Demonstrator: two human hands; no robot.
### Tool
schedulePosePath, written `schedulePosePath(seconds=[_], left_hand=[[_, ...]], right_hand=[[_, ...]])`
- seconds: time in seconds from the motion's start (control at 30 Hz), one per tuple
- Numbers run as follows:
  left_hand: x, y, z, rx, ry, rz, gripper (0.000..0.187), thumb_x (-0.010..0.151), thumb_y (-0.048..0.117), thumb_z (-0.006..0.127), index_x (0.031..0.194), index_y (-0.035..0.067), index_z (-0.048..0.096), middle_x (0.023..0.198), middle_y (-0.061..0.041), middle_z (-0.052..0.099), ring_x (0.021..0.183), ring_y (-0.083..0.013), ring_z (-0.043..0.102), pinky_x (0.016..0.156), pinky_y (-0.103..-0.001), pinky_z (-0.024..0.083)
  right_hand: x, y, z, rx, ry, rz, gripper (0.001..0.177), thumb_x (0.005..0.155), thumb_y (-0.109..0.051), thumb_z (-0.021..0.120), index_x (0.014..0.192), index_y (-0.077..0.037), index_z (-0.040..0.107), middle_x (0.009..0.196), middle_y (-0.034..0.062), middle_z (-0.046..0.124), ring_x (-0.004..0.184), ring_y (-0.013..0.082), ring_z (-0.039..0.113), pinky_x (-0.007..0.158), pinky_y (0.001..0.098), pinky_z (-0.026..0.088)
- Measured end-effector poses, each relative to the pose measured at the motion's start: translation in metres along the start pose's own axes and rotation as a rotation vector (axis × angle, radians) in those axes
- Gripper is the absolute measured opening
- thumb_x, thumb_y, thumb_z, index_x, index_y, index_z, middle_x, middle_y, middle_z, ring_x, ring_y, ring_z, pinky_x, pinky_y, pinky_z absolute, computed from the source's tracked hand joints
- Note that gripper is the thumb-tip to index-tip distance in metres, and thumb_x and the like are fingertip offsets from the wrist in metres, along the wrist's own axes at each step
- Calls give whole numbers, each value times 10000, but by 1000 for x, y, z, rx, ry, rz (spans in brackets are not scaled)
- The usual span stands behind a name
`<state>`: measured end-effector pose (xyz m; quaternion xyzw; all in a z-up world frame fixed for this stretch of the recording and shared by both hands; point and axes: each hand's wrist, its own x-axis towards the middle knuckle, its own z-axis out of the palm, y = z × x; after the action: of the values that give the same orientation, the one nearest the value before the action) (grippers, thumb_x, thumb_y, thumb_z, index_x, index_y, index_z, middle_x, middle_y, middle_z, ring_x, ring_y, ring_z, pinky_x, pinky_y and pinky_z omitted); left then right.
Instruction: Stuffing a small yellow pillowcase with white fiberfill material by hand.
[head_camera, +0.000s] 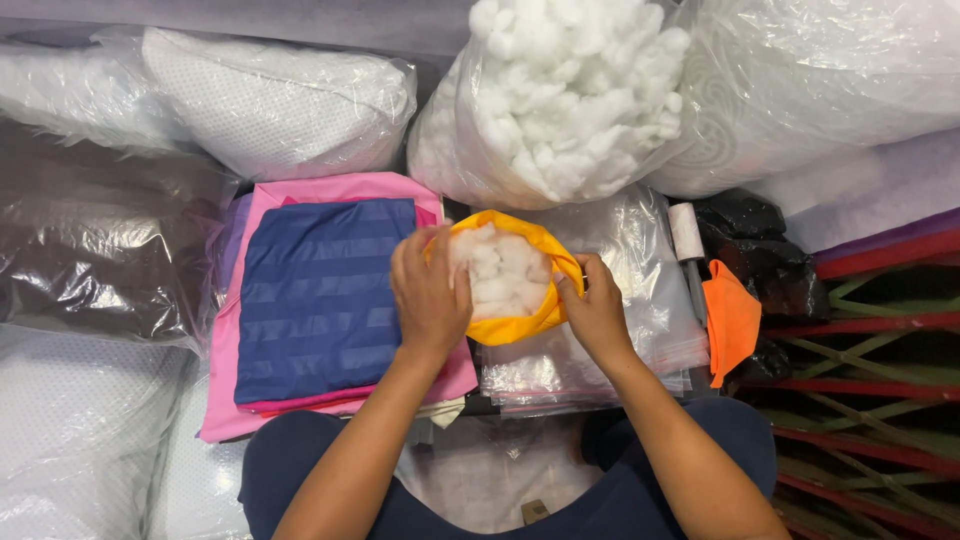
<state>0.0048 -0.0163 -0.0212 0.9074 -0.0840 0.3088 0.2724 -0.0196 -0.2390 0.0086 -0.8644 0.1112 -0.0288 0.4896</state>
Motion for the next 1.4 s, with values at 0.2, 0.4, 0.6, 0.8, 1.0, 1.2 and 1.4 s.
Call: schedulePosePath(seconds=[0.2,0.4,0.6,0.8,1.0,1.2,1.4], left_hand=[[-18,-54,41,-554,-348,-804,425,798,325,851,1193,195,761,869,-44,756,813,-218,742,643,-328,554],[-10,-21,15,-1115,-347,-1017,380,819,130,842,1172,24,749,851,-93,712,720,-191,718,603,-287,614],[-5,-19,-5,-1264,-225,-1030,215,907,119,760,1090,7,747,853,-90,649,746,-210,715,639,-299,612],[-7,-15,-3,-1095,-214,-1038,186,962,149,694,1079,18,754,849,-86,617,755,-180,665,625,-270,577],[5,-18,-13,-960,-108,-1023,260,984,156,660,1195,9,701,902,-117,624,802,-201,655,669,-289,585],[2,8,-24,-160,-84,223,449,942,224,635,1362,70,591,1287,-202,562,1273,-457,518,1045,-538,422],[-18,36,-10,-47,-448,389,597,927,482,626,1438,179,568,1503,-113,518,1444,-360,414,1165,-569,292]], right_hand=[[-5,-19,19,-424,175,-913,464,916,-44,652,1373,-19,573,1371,272,484,1343,487,462,1115,554,386],[0,-12,63,-524,-73,-1023,480,1033,-204,492,1502,-99,494,1477,232,512,1434,390,439,1197,501,276],[13,-12,79,-607,-95,-1148,330,1021,-165,550,1294,-5,642,1237,205,659,1269,367,575,1173,478,344],[21,11,88,-531,-267,-1152,357,982,-86,511,1307,-6,633,1379,215,605,1354,377,520,1204,527,286],[24,19,36,-368,258,-1002,182,925,-130,652,1091,-128,725,1210,45,699,1106,243,688,1006,367,526],[30,33,-10,-489,-38,-96,405,898,-314,731,1260,-162,632,1070,76,706,878,268,747,746,443,600],[16,9,-7,-210,-125,35,143,992,-261,606,1059,-138,639,1054,116,749,900,298,755,738,417,569]])
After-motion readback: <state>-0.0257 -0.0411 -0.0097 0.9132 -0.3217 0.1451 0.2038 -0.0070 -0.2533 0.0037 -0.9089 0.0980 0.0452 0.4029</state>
